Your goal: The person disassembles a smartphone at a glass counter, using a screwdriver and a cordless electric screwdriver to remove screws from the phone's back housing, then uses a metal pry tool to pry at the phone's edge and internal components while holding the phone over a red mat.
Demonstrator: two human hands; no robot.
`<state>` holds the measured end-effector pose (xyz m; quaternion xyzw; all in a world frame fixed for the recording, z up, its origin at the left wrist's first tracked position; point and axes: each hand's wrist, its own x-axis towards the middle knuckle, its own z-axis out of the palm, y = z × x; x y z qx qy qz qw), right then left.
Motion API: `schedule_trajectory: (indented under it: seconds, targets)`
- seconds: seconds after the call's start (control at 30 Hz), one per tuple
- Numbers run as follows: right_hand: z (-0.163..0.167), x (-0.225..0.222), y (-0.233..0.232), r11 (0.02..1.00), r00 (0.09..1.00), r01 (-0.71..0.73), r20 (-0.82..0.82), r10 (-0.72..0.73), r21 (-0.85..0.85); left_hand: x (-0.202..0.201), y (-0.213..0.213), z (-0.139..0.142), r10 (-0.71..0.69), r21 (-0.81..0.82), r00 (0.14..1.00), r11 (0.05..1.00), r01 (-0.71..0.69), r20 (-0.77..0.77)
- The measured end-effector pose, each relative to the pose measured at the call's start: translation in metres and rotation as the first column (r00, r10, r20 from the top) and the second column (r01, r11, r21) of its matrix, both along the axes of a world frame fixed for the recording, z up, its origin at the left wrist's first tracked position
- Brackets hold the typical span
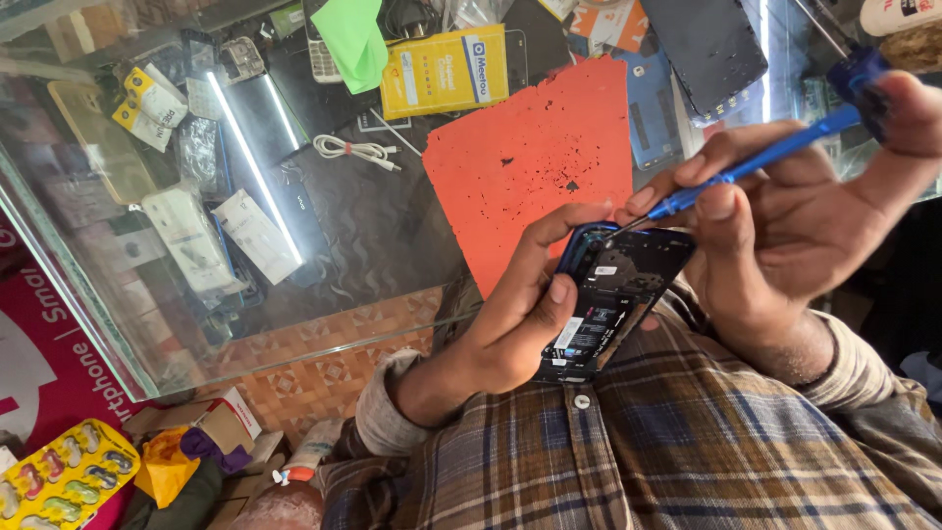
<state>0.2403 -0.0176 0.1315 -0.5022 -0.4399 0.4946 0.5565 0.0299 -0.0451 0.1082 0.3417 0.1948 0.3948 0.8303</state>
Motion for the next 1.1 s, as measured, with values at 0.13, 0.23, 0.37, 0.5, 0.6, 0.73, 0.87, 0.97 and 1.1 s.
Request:
schedule_trajectory:
  seconds: [0.13,0.23,0.37,0.5,0.6,0.73,0.87,0.97,1.1]
  targets:
    - [0.005,-0.001,-0.002,0.955,0.976,-0.153,0.189,0.106,0.253,0.003,0.001,-0.005,-0.020,-0.080,0.994,0.996,0.029,0.111]
    - [0.001,-0.001,-0.005,0.981,0.982,-0.089,0.181,0.058,0.172,0.004,0.002,-0.005,-0.017,-0.088,0.994,0.996,0.027,0.109]
    - [-0.008,0.001,-0.009,0.990,0.983,-0.057,0.178,0.034,0.126,0.006,0.003,-0.005,-0.014,-0.028,0.999,0.999,0.016,0.042]
    - [-0.023,0.006,-0.005,0.976,0.975,-0.086,0.219,0.041,0.199,0.012,0.001,-0.007,0.029,-0.046,0.999,0.999,-0.028,0.018]
    - [-0.027,0.014,-0.002,0.969,0.941,-0.179,0.316,0.118,0.172,0.015,0.003,-0.011,0.053,-0.017,0.999,0.998,-0.053,0.008]
    - [-0.025,0.016,0.002,0.977,0.933,-0.197,0.324,0.159,0.088,0.015,0.002,-0.011,0.039,-0.025,0.999,0.999,-0.039,0.006]
    - [-0.020,0.007,0.005,0.986,0.970,-0.165,0.189,0.155,0.039,0.015,0.004,-0.008,0.032,-0.042,0.999,0.999,-0.032,0.000]
    - [-0.018,0.001,0.008,0.995,0.999,-0.045,0.025,0.048,-0.091,0.015,0.007,-0.004,0.031,-0.095,1.000,0.995,-0.032,-0.004]
    - [-0.016,0.001,0.006,0.998,0.996,-0.032,0.087,0.027,0.060,0.010,0.010,0.000,0.024,-0.133,0.998,0.991,-0.016,0.058]
